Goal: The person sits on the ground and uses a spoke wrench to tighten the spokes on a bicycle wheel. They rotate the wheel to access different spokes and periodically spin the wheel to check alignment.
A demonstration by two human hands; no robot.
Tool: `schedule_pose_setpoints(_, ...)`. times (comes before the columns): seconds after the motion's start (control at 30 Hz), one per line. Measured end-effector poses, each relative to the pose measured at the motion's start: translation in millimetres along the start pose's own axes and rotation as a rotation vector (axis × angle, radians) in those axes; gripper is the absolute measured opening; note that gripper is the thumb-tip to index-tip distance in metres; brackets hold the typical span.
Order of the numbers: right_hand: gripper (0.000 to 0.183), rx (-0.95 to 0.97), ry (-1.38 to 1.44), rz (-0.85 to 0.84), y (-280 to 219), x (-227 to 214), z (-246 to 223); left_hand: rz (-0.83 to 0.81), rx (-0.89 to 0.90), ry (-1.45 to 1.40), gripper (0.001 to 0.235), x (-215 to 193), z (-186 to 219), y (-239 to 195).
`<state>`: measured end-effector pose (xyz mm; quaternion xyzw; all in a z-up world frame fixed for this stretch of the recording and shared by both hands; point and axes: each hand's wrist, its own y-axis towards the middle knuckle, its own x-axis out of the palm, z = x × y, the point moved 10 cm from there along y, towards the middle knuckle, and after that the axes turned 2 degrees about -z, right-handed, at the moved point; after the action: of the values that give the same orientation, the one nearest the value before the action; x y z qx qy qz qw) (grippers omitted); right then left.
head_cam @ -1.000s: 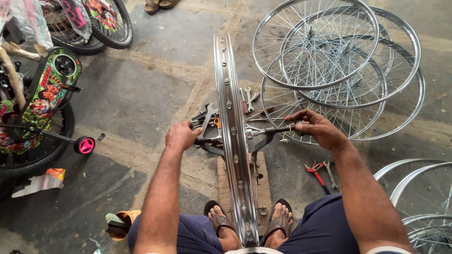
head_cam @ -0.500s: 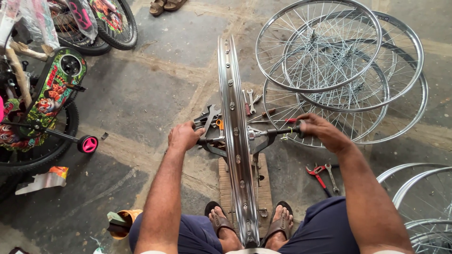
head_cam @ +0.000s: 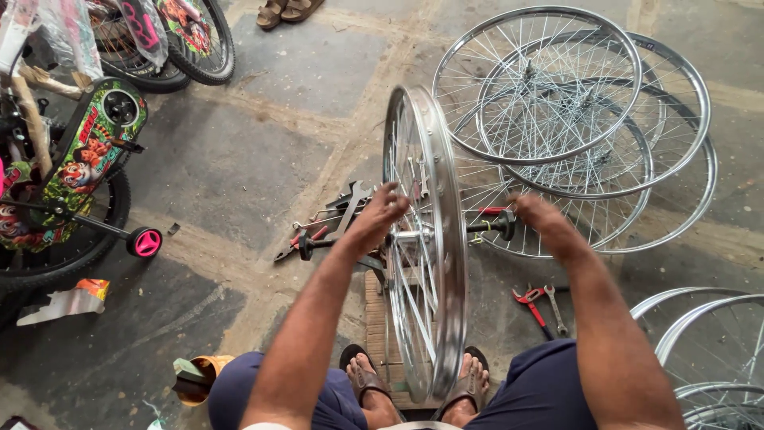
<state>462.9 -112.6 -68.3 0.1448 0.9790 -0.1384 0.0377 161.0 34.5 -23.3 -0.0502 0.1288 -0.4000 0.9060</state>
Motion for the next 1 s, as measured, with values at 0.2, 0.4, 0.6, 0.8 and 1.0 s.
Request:
schedule_pose_setpoints(0.2, 0.053, -0.071, -0.035, -0.212, 8, 26, 9, -0.030, -0.095, 0.211, 0.131, 30, -21, 34)
schedule_pose_setpoints(0.4, 0.057, -0.123, -0.055, -0.253, 0, 42, -1, -0.194, -0.096, 0.146, 0.102, 85, -51, 62)
schedule_pose_setpoints(0.6, 0.073, -0.064, -0.001, -0.286, -7, 53, -7, -0.025, -0.137, 0.115, 0.088, 76, -54, 59)
schedule_pose_setpoints(0.8, 0.078, -0.024, -0.031, -0.276, -7, 48, -1, 0.146, 0.266, -0.247, 0.075, 73, 48, 62)
schedule_pose_setpoints(1.0, 0.093, 0.015, -0.047, -0.255, -3, 48, 14, 0.026, 0.091, 0.291, 0.065, 113, 111, 51)
